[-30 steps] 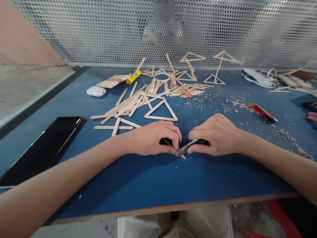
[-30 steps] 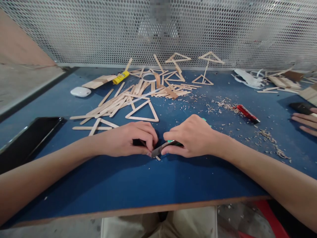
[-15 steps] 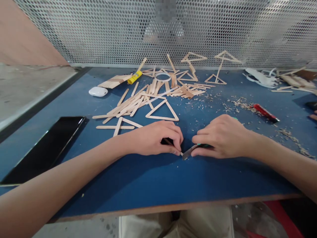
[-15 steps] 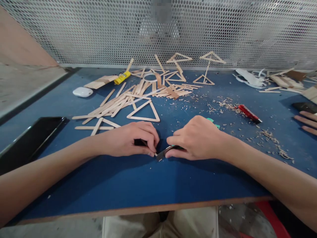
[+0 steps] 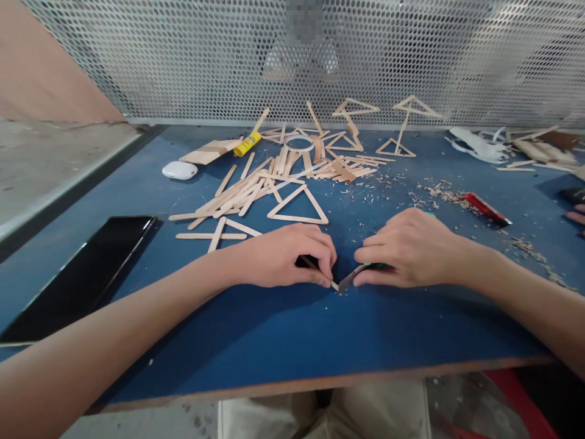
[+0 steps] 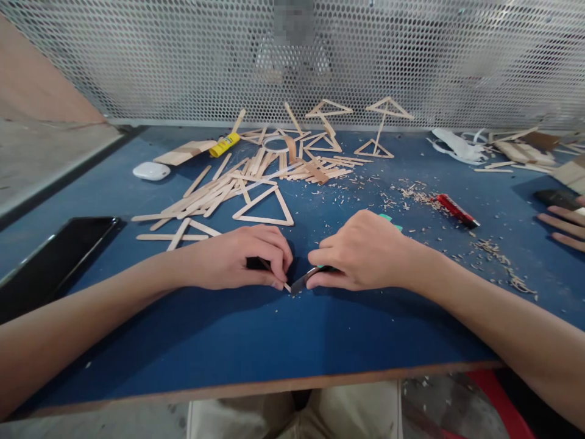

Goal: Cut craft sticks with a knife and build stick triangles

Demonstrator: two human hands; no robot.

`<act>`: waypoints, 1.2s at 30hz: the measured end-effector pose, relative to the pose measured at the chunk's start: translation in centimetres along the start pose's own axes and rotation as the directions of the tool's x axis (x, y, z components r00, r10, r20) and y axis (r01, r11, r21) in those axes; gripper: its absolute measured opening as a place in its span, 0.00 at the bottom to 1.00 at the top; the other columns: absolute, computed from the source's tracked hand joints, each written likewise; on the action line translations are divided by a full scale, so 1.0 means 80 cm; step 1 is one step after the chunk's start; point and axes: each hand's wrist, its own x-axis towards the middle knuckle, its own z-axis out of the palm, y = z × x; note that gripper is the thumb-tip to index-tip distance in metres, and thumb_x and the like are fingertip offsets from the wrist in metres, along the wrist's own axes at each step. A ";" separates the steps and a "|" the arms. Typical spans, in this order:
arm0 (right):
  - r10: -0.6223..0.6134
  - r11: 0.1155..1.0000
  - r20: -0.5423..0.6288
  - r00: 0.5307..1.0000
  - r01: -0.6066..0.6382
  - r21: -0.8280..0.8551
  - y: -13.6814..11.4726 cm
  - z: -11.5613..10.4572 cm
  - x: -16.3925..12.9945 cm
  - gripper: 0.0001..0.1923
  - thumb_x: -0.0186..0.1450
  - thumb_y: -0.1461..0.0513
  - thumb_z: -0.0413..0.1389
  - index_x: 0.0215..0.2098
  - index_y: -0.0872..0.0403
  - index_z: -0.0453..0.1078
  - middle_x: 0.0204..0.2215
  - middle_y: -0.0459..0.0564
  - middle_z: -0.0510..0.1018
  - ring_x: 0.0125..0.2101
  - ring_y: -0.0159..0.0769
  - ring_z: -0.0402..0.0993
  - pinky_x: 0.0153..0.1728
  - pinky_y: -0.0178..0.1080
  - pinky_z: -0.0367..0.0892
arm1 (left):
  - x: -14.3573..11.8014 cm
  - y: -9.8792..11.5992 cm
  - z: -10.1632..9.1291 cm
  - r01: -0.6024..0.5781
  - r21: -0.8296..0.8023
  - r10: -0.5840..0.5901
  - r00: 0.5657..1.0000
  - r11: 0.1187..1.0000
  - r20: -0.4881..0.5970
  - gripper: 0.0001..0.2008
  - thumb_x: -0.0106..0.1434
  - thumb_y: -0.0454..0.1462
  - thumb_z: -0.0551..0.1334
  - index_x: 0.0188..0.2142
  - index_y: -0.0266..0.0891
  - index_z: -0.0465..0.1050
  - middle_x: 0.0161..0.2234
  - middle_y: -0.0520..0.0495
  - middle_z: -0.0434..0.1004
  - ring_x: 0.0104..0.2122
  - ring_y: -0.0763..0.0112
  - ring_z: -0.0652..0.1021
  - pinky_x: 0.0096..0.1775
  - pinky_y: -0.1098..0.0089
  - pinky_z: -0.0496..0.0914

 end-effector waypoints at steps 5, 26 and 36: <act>-0.044 0.999 -0.063 0.997 0.045 0.018 0.014 -0.004 -0.008 0.25 0.74 0.45 0.48 0.29 0.52 0.69 0.19 0.42 0.74 0.19 0.30 0.61 0.25 0.39 0.42 | -0.001 0.001 -0.001 0.006 -0.001 -0.006 1.000 1.000 0.003 0.05 0.68 0.37 0.66 0.37 0.40 0.80 0.41 0.46 0.80 0.42 0.70 0.77 0.48 0.70 0.68; 0.019 0.996 -0.018 1.000 -0.017 0.087 0.007 -0.004 -0.002 0.23 0.74 0.46 0.48 0.34 0.52 0.72 0.24 0.43 0.76 0.23 0.29 0.65 0.27 0.40 0.43 | 0.000 0.002 -0.001 0.012 0.007 -0.012 1.000 1.000 0.005 0.04 0.67 0.36 0.66 0.36 0.40 0.80 0.40 0.47 0.80 0.42 0.70 0.77 0.47 0.70 0.68; -0.046 0.999 -0.122 0.991 0.049 0.019 -0.003 0.013 0.016 0.26 0.75 0.44 0.45 0.32 0.53 0.71 0.22 0.44 0.76 0.22 0.30 0.66 0.25 0.38 0.42 | 0.001 0.001 -0.002 0.014 0.024 -0.014 1.000 1.000 0.010 0.03 0.67 0.35 0.67 0.35 0.40 0.79 0.40 0.48 0.80 0.42 0.70 0.77 0.47 0.70 0.68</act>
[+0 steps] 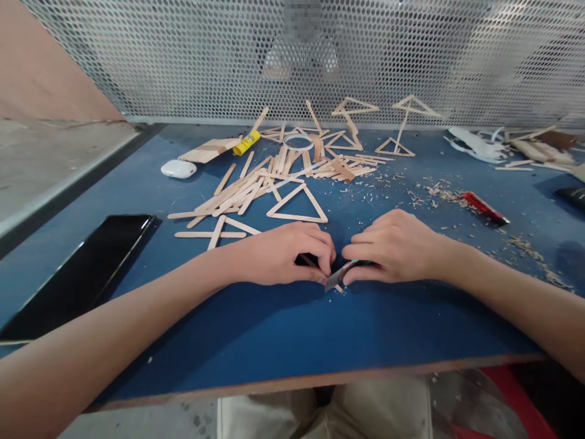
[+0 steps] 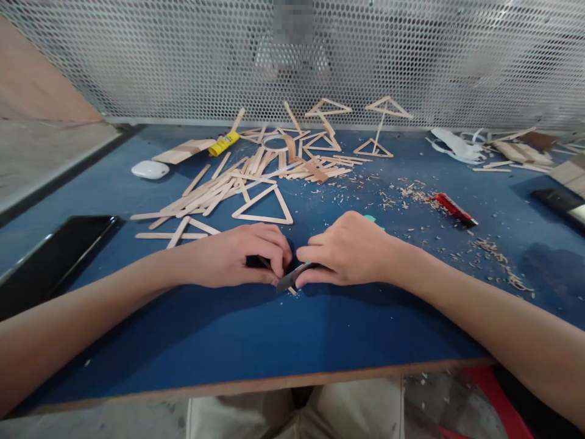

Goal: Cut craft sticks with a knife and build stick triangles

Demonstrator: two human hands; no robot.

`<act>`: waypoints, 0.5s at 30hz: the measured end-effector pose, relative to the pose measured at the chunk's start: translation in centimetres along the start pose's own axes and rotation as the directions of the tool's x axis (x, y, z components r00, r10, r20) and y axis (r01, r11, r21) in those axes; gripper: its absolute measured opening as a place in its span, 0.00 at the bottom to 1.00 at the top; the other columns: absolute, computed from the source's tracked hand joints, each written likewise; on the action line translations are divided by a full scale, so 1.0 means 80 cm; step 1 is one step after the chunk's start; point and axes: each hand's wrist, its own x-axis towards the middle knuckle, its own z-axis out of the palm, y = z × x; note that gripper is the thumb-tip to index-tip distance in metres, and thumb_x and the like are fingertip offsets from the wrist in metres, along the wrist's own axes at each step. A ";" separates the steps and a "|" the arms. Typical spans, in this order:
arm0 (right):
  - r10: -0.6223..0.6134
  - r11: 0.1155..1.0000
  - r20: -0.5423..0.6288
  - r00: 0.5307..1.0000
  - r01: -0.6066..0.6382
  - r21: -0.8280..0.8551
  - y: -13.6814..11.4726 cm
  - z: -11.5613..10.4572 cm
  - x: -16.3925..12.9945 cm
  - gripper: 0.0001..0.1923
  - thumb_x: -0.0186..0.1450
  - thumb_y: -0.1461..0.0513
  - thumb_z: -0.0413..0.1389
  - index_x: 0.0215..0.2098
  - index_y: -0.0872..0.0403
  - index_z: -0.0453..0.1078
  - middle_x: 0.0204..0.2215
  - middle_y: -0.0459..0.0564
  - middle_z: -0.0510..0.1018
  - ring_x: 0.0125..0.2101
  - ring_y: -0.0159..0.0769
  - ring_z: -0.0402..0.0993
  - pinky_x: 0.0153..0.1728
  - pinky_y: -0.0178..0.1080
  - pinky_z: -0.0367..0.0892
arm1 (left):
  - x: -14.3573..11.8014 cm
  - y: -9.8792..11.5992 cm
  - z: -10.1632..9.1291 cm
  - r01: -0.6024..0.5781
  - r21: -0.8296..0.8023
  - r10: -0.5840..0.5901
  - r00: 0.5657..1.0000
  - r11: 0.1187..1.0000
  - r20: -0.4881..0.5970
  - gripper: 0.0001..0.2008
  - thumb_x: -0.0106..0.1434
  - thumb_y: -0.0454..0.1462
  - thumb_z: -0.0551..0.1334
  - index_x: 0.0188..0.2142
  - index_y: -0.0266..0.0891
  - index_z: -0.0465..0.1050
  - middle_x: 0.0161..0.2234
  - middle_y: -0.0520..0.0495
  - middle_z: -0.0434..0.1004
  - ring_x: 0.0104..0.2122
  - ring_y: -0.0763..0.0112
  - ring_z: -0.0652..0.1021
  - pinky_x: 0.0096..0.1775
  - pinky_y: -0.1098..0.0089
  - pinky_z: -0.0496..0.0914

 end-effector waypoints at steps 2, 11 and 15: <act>-0.013 1.000 0.022 1.000 0.013 -0.007 -0.001 -0.004 -0.002 0.27 0.75 0.44 0.44 0.32 0.52 0.71 0.22 0.44 0.76 0.21 0.31 0.66 0.25 0.38 0.41 | 0.000 0.000 0.000 0.005 -0.010 -0.005 1.000 1.000 0.001 0.03 0.67 0.36 0.67 0.35 0.40 0.79 0.40 0.48 0.80 0.42 0.70 0.77 0.47 0.70 0.68; -0.001 0.996 -0.065 0.998 0.007 0.087 0.012 0.000 -0.006 0.24 0.74 0.44 0.48 0.34 0.52 0.71 0.24 0.44 0.78 0.23 0.30 0.67 0.26 0.38 0.45 | 0.002 -0.001 -0.001 -0.043 0.012 0.042 0.999 0.999 0.018 0.05 0.68 0.36 0.65 0.34 0.40 0.77 0.40 0.47 0.80 0.41 0.70 0.77 0.47 0.69 0.67; -0.003 0.986 -0.090 0.996 0.018 0.164 0.003 0.000 -0.001 0.23 0.73 0.44 0.49 0.35 0.53 0.71 0.25 0.43 0.77 0.24 0.30 0.68 0.26 0.38 0.48 | 0.005 0.005 -0.004 -0.085 0.020 0.083 0.993 0.996 0.080 0.05 0.68 0.34 0.66 0.33 0.41 0.77 0.37 0.49 0.81 0.38 0.71 0.77 0.50 0.67 0.64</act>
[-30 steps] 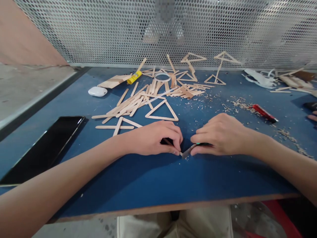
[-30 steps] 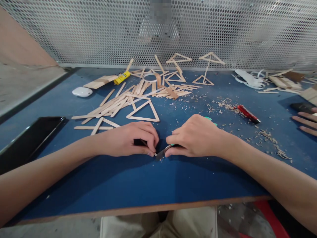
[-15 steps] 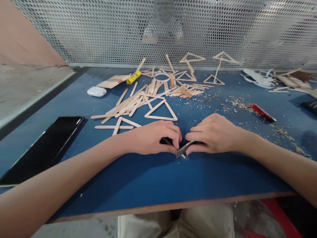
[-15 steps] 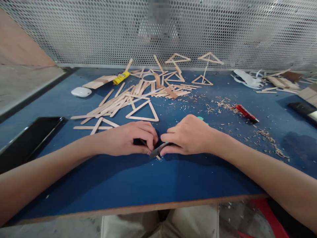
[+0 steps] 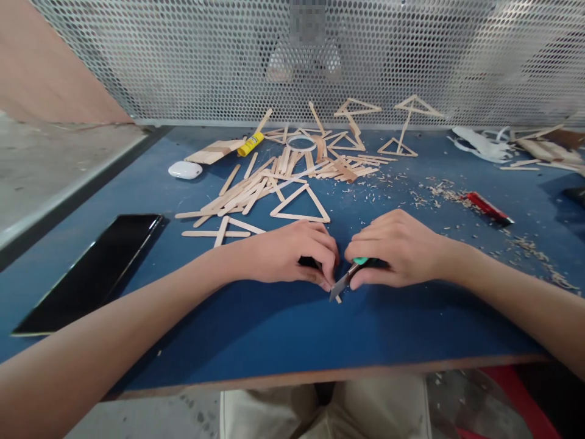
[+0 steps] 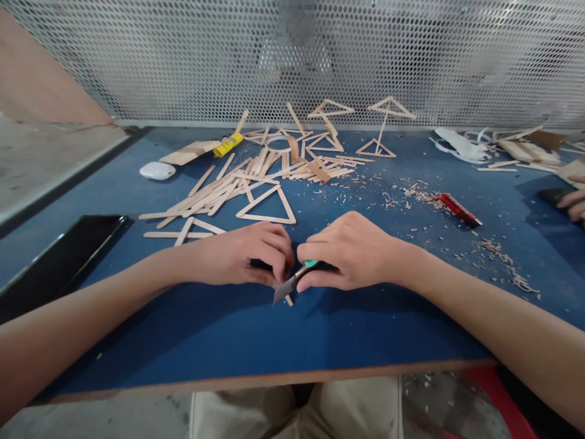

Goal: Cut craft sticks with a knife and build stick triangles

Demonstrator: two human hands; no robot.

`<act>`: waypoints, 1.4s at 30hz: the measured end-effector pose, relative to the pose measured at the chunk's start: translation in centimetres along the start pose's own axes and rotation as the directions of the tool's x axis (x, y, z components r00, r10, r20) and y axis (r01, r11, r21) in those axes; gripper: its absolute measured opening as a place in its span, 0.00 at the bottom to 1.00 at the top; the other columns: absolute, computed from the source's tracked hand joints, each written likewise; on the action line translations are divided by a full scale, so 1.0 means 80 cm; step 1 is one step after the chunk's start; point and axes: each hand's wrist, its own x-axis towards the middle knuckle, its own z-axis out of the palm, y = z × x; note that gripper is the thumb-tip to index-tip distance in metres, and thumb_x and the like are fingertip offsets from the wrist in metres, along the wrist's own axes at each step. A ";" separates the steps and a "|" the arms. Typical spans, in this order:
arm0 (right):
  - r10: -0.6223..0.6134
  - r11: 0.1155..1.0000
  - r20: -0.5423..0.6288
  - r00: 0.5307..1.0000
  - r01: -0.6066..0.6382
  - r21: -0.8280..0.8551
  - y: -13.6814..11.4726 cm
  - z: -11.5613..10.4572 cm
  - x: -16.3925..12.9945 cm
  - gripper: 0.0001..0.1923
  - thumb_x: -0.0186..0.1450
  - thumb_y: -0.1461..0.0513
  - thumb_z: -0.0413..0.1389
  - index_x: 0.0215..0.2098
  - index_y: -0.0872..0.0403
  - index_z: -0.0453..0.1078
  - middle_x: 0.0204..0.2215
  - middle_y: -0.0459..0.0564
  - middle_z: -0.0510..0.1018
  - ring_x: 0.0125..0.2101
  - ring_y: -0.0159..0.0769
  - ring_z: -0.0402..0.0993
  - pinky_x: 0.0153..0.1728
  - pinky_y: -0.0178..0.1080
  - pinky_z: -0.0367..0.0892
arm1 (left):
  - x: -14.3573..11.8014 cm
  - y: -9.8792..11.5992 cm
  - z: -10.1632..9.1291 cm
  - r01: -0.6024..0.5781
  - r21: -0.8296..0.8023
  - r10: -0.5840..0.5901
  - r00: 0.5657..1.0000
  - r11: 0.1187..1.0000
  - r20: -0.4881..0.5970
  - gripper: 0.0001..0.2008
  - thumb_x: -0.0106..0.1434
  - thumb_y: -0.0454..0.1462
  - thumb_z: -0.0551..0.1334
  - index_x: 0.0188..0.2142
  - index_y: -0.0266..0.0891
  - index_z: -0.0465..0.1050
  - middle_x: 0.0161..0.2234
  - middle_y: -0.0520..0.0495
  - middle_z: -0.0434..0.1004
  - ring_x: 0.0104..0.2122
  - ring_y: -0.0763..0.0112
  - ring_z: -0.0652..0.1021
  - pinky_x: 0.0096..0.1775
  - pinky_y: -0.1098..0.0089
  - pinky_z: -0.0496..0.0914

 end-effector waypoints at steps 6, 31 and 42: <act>0.026 0.998 0.104 0.994 -0.032 0.056 -0.022 -0.002 0.005 0.22 0.74 0.46 0.48 0.35 0.53 0.70 0.27 0.44 0.79 0.26 0.30 0.71 0.26 0.38 0.47 | 0.001 0.000 -0.002 0.032 -0.038 -0.030 0.999 0.999 0.043 0.04 0.66 0.36 0.68 0.33 0.44 0.79 0.36 0.50 0.81 0.40 0.69 0.76 0.51 0.68 0.63; 0.161 0.980 0.090 0.983 -0.149 -0.130 -0.058 -0.002 -0.003 0.17 0.75 0.51 0.48 0.37 0.51 0.72 0.25 0.44 0.79 0.20 0.32 0.68 0.23 0.40 0.41 | -0.001 -0.003 0.003 0.049 -0.041 -0.048 0.998 0.998 0.045 0.03 0.68 0.36 0.65 0.36 0.44 0.78 0.37 0.50 0.81 0.44 0.68 0.77 0.55 0.66 0.63; 0.191 0.978 0.110 0.975 -0.179 -0.111 -0.058 -0.002 -0.002 0.17 0.75 0.50 0.48 0.37 0.49 0.73 0.25 0.42 0.79 0.19 0.32 0.68 0.24 0.39 0.40 | -0.001 -0.001 0.002 0.071 -0.052 -0.069 0.997 0.996 0.047 0.03 0.68 0.35 0.65 0.36 0.44 0.78 0.38 0.49 0.81 0.45 0.68 0.76 0.56 0.66 0.63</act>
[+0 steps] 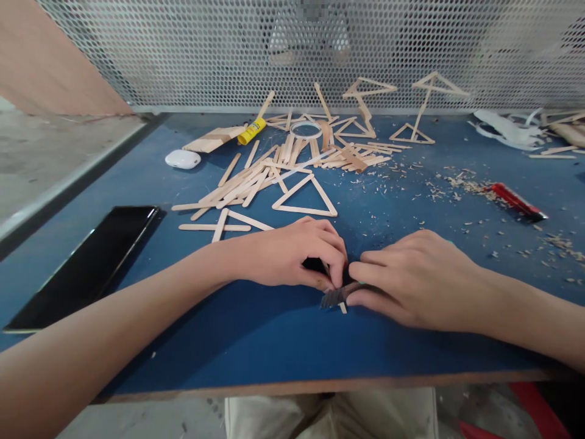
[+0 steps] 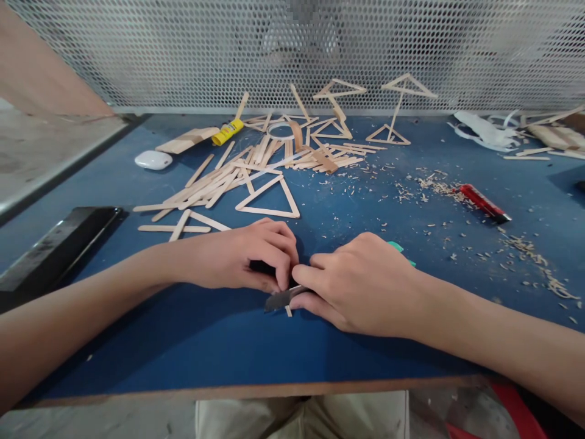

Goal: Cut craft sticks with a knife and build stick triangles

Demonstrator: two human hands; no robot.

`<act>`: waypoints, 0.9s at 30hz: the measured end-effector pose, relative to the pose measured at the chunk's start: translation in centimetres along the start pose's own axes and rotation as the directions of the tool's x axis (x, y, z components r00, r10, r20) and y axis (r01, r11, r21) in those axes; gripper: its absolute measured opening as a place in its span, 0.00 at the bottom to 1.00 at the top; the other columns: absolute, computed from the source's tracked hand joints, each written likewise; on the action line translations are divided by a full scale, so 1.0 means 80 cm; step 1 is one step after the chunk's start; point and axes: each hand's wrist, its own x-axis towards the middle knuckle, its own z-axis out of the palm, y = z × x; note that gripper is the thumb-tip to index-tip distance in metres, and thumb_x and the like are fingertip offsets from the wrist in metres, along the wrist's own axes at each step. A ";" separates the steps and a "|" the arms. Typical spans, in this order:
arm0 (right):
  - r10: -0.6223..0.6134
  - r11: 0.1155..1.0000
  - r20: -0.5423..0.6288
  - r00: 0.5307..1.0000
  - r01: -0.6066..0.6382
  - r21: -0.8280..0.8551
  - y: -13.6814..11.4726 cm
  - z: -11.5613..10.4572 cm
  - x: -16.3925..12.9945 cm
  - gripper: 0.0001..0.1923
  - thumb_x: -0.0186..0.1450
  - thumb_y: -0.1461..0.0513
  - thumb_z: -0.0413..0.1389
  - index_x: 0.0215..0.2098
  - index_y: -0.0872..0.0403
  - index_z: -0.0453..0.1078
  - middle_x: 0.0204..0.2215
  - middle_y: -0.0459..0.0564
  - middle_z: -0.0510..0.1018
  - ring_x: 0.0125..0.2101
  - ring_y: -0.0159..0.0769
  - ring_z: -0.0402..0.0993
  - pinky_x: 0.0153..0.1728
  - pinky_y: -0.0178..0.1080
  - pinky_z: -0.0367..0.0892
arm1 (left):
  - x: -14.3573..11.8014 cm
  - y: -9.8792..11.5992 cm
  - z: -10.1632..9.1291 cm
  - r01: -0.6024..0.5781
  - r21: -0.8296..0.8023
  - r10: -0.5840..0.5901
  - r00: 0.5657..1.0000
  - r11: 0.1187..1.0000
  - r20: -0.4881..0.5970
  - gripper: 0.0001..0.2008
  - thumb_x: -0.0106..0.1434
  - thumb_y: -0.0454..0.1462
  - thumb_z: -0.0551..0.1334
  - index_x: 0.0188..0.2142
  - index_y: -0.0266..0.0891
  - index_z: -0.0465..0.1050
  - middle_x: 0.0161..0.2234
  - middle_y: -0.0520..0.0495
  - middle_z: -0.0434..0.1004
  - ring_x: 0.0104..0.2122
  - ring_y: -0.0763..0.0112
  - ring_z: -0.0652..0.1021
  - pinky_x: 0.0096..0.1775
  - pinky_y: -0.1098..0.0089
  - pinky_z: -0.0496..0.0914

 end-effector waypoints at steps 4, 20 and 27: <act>0.021 1.000 0.005 1.000 -0.021 0.008 -0.002 0.000 -0.001 0.17 0.75 0.50 0.48 0.37 0.49 0.73 0.25 0.42 0.79 0.19 0.32 0.66 0.23 0.40 0.40 | -0.001 0.000 0.000 0.017 -0.006 -0.017 1.000 1.000 -0.021 0.03 0.67 0.35 0.66 0.35 0.45 0.79 0.38 0.49 0.82 0.45 0.67 0.76 0.55 0.65 0.63; 0.035 0.999 0.013 0.999 -0.035 0.021 -0.002 0.002 -0.001 0.17 0.75 0.51 0.48 0.38 0.50 0.73 0.26 0.43 0.79 0.20 0.31 0.68 0.23 0.40 0.41 | -0.002 -0.001 0.002 0.011 0.026 -0.011 1.000 1.000 -0.005 0.04 0.69 0.36 0.65 0.36 0.43 0.77 0.39 0.50 0.80 0.46 0.68 0.74 0.55 0.66 0.62; 0.034 0.999 0.020 0.999 -0.035 0.023 -0.003 0.000 -0.002 0.17 0.75 0.50 0.48 0.38 0.49 0.73 0.25 0.41 0.79 0.19 0.32 0.67 0.24 0.40 0.41 | -0.001 -0.001 0.002 0.007 0.015 -0.007 1.000 1.000 -0.011 0.04 0.68 0.36 0.65 0.35 0.43 0.77 0.39 0.50 0.81 0.46 0.67 0.75 0.55 0.66 0.62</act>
